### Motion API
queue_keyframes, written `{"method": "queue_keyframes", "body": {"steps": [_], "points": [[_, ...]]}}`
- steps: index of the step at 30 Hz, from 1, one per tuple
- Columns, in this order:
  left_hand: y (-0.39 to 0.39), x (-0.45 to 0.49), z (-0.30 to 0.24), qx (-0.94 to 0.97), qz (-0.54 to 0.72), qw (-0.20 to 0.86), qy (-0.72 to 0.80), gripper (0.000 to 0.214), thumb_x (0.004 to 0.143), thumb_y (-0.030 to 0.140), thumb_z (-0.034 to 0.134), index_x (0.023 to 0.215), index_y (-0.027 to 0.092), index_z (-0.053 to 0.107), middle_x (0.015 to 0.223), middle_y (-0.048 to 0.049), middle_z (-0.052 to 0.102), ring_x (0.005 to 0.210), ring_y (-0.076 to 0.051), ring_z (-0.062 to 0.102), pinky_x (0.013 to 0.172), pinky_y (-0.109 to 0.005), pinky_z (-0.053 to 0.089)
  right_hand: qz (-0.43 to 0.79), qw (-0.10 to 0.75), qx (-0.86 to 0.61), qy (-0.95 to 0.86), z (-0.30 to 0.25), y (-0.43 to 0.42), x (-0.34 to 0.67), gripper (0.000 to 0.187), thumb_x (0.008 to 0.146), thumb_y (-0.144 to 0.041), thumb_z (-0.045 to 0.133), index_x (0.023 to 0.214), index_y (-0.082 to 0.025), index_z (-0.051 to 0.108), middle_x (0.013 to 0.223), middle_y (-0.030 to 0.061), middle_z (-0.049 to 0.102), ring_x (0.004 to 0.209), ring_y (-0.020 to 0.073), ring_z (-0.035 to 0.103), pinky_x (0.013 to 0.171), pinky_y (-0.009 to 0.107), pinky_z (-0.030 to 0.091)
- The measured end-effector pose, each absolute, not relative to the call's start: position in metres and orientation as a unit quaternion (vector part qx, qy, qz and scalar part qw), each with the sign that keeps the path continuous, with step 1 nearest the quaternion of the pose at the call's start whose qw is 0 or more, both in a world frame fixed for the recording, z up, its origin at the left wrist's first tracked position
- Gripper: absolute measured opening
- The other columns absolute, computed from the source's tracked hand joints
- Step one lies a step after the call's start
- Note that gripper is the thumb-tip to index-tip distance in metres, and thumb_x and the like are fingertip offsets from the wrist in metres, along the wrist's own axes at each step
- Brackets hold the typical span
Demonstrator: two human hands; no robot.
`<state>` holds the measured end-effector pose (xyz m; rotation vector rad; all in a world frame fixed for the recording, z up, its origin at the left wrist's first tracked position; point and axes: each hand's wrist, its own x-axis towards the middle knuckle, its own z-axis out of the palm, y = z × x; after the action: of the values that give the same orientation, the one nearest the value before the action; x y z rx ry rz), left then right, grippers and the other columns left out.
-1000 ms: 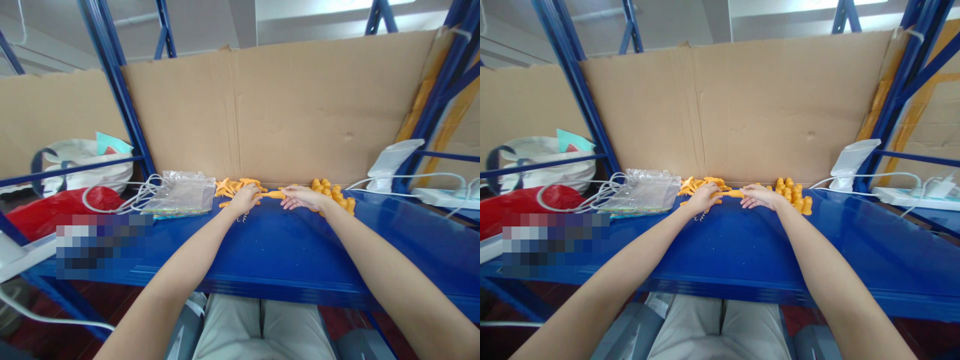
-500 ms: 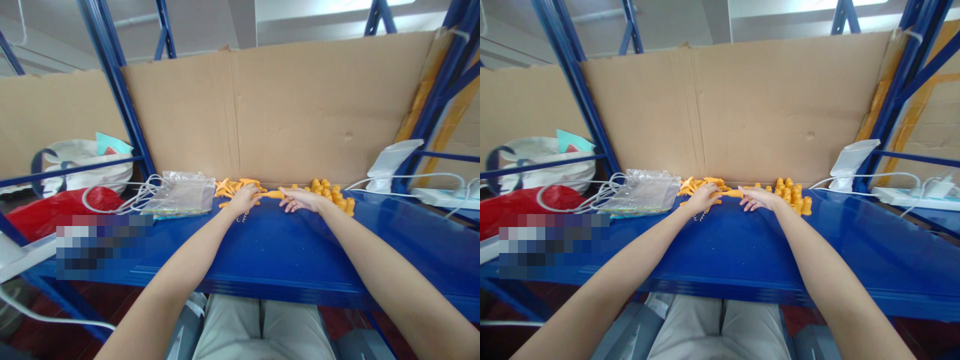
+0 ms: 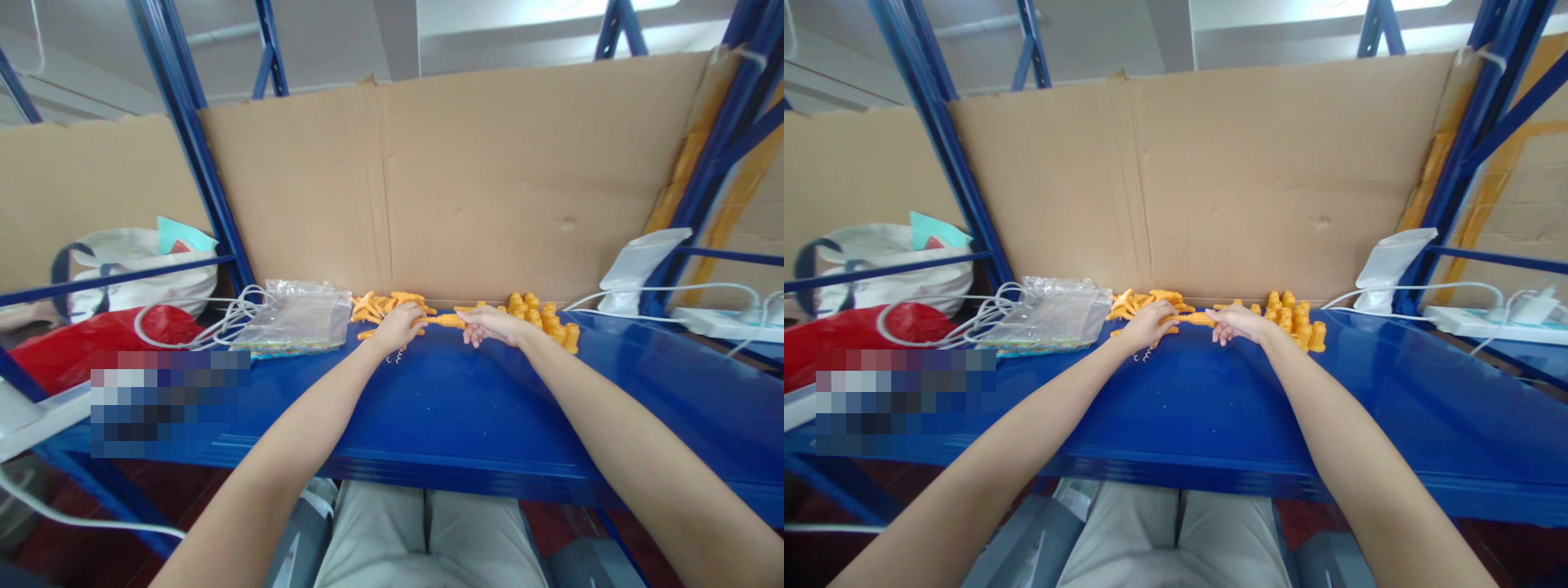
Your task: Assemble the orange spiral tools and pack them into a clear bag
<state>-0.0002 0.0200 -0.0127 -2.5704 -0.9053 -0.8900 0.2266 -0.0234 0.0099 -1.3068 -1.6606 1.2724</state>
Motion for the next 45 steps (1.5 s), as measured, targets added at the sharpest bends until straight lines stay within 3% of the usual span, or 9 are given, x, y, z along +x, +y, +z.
{"method": "queue_keyframes", "body": {"steps": [8, 20, 25, 30, 33, 35, 38, 41, 45], "points": [[0.018, 0.002, -0.009, -0.882, -0.306, 0.138, -0.329, 0.008, 0.084, 0.019, 0.06, 0.086, 0.015, 0.067, 0.091, -0.0077, 0.067, 0.091, -0.021, 0.063, 0.083, -0.035, 0.051, 0.431, 0.391, -0.475, -0.661, 0.008, -0.02, 0.228, 0.008, 0.086, -0.02, 0.061, 0.08, -0.017, 0.057, 0.07, 0.0005, 0.068, 0.048, 0.0062, 0.053, 0.047, 0.018, 0.037], [0.018, 0.001, -0.01, -0.884, -0.31, 0.146, -0.317, 0.012, 0.087, 0.021, 0.057, 0.086, 0.016, 0.067, 0.09, -0.007, 0.067, 0.092, -0.02, 0.063, 0.083, -0.035, 0.051, 0.414, 0.339, -0.478, -0.696, 0.009, -0.014, 0.23, 0.033, 0.089, -0.041, 0.054, 0.069, -0.015, 0.057, 0.067, 0.0068, 0.069, 0.046, 0.0094, 0.053, 0.051, 0.023, 0.04], [0.016, 0.006, -0.008, -0.886, -0.317, 0.13, -0.312, 0.013, 0.087, 0.022, 0.057, 0.09, 0.015, 0.067, 0.092, -0.0076, 0.068, 0.091, -0.02, 0.063, 0.083, -0.035, 0.05, 0.142, 0.398, -0.537, -0.73, 0.003, -0.014, 0.217, 0.024, 0.091, -0.031, 0.045, 0.072, -0.019, 0.055, 0.068, 0.0017, 0.065, 0.06, 0.0131, 0.057, 0.059, 0.023, 0.04], [0.009, 0.01, -0.007, -0.89, -0.32, 0.131, -0.297, 0.015, 0.088, 0.024, 0.056, 0.092, 0.015, 0.067, 0.093, -0.0082, 0.066, 0.092, -0.021, 0.062, 0.083, -0.035, 0.05, -0.055, 0.333, -0.597, -0.727, 0.002, -0.019, 0.208, 0.034, 0.093, -0.028, 0.035, 0.072, -0.019, 0.06, 0.08, 0.0096, 0.07, 0.082, 0.0208, 0.063, 0.073, 0.027, 0.04], [0.005, 0.01, -0.007, -0.884, -0.329, 0.144, -0.298, 0.016, 0.089, 0.023, 0.054, 0.095, 0.016, 0.067, 0.095, -0.0078, 0.065, 0.093, -0.02, 0.061, 0.085, -0.036, 0.049, -0.027, 0.339, -0.619, -0.708, 0.007, -0.02, 0.204, 0.035, 0.091, -0.025, 0.036, 0.064, -0.019, 0.058, 0.079, 0.0119, 0.07, 0.084, 0.0224, 0.063, 0.072, 0.027, 0.041], [0.003, 0.01, -0.007, -0.879, -0.332, 0.16, -0.302, 0.016, 0.09, 0.023, 0.053, 0.096, 0.017, 0.066, 0.096, -0.0073, 0.064, 0.093, -0.02, 0.06, 0.086, -0.036, 0.048, 0.058, 0.358, -0.629, -0.688, 0.009, -0.019, 0.202, 0.039, 0.09, -0.025, 0.035, 0.057, -0.02, 0.055, 0.065, 0.0106, 0.066, 0.071, 0.0203, 0.062, 0.064, 0.027, 0.041], [0.002, 0.01, -0.006, -0.879, -0.322, 0.181, -0.3, 0.018, 0.09, 0.023, 0.051, 0.098, 0.017, 0.066, 0.098, -0.0074, 0.064, 0.094, -0.021, 0.06, 0.087, -0.037, 0.047, 0.238, 0.367, -0.644, -0.628, 0.009, -0.017, 0.2, 0.043, 0.092, -0.032, 0.032, 0.056, -0.019, 0.053, 0.043, 0.0037, 0.05, 0.041, 0.0137, 0.045, 0.045, 0.027, 0.034], [0.004, 0.012, -0.006, -0.885, -0.308, 0.179, -0.302, 0.018, 0.09, 0.023, 0.052, 0.099, 0.016, 0.066, 0.095, -0.0077, 0.064, 0.093, -0.022, 0.06, 0.086, -0.036, 0.048, 0.34, 0.376, -0.606, -0.613, 0.009, -0.017, 0.205, 0.044, 0.093, -0.045, 0.036, 0.065, -0.018, 0.056, 0.04, -0.0007, 0.046, 0.032, 0.0091, 0.033, 0.036, 0.024, 0.026], [0.009, 0.011, -0.006, -0.879, -0.308, 0.168, -0.323, 0.015, 0.088, 0.022, 0.054, 0.093, 0.016, 0.067, 0.092, -0.0073, 0.065, 0.091, -0.021, 0.062, 0.084, -0.035, 0.049, 0.403, 0.387, -0.52, -0.646, 0.014, -0.023, 0.22, 0.03, 0.087, -0.048, 0.056, 0.088, -0.018, 0.059, 0.068, 0.0027, 0.066, 0.045, 0.0084, 0.054, 0.041, 0.019, 0.037]]}}
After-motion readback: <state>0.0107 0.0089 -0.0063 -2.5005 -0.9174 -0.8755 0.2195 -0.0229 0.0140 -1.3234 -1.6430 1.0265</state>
